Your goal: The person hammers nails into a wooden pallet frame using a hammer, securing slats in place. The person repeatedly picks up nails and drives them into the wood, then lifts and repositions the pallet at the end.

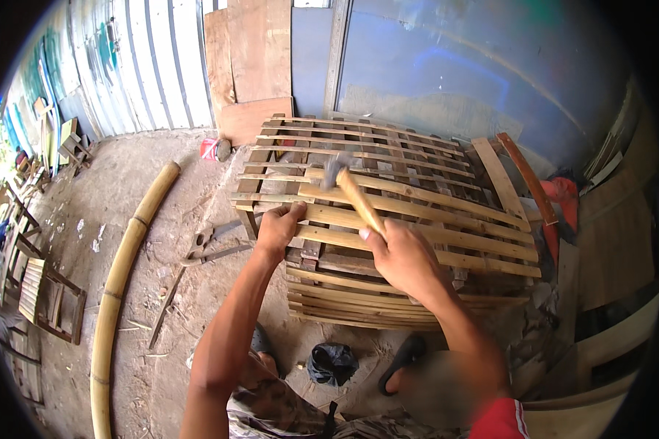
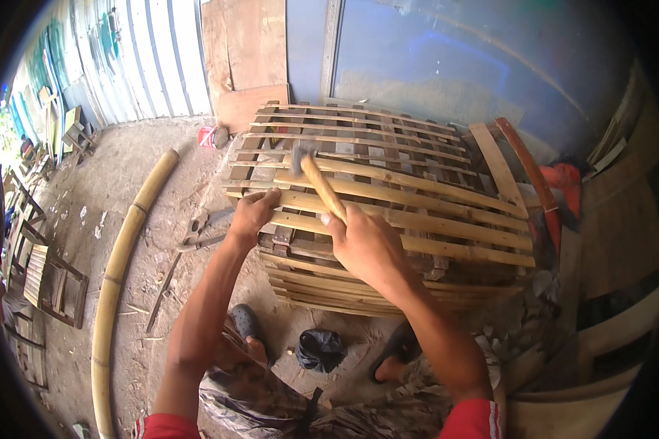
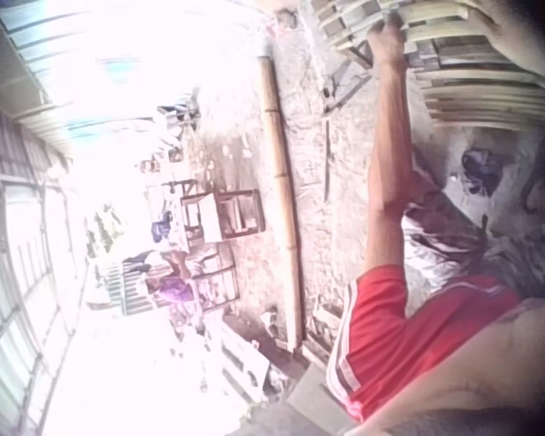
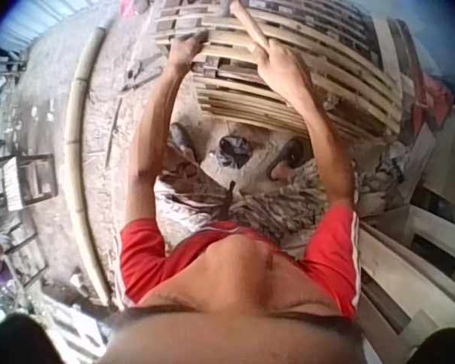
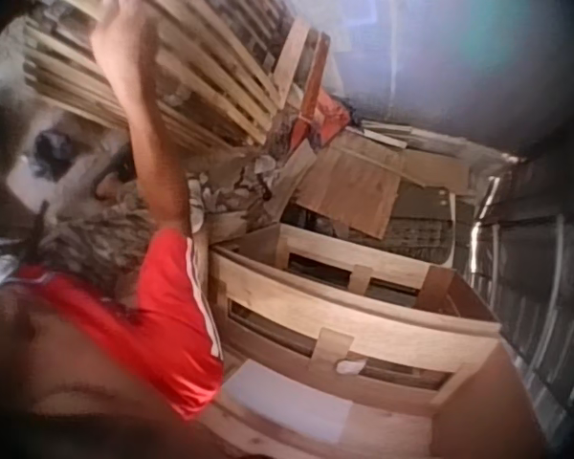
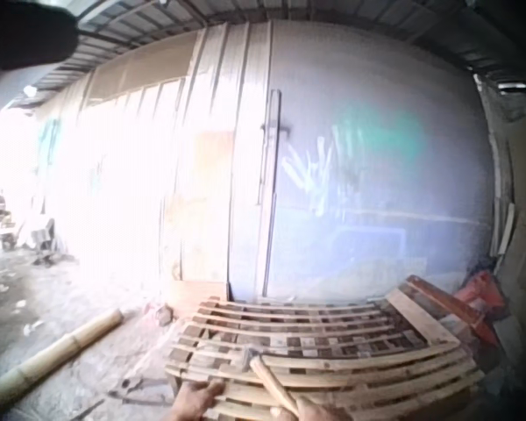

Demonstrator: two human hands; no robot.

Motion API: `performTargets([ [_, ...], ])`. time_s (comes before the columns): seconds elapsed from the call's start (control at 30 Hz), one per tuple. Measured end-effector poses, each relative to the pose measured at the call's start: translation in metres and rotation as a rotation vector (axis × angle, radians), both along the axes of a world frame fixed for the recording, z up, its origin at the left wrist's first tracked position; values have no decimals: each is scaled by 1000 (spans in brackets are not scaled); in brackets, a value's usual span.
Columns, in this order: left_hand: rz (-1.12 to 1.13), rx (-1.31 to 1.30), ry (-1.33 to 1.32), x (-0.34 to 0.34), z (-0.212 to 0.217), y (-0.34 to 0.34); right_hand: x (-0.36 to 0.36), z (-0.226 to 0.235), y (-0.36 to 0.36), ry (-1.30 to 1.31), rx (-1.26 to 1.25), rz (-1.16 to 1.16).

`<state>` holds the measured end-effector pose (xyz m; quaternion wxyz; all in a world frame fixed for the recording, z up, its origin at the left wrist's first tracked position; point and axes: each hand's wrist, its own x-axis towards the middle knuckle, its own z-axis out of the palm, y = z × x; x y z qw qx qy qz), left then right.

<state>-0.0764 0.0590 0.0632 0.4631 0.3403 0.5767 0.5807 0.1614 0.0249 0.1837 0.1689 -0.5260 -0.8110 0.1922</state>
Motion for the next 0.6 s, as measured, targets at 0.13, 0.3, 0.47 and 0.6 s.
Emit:
performTargets([
  [0.13, -14, 8, -32, 6, 0, 0, -8, -22, -3, 444, 137, 11],
  [0.3, 57, -43, -7, 10, 9, -5, -3, -30, -13, -109, 40, 75],
  [0.47, 23, -36, -103, 6, 4, -4, -17, -7, -13, 257, 30, -57],
  [0.6, 18, -23, -124, 12, 6, -1, -1, -50, 1, -122, 78, 71],
])
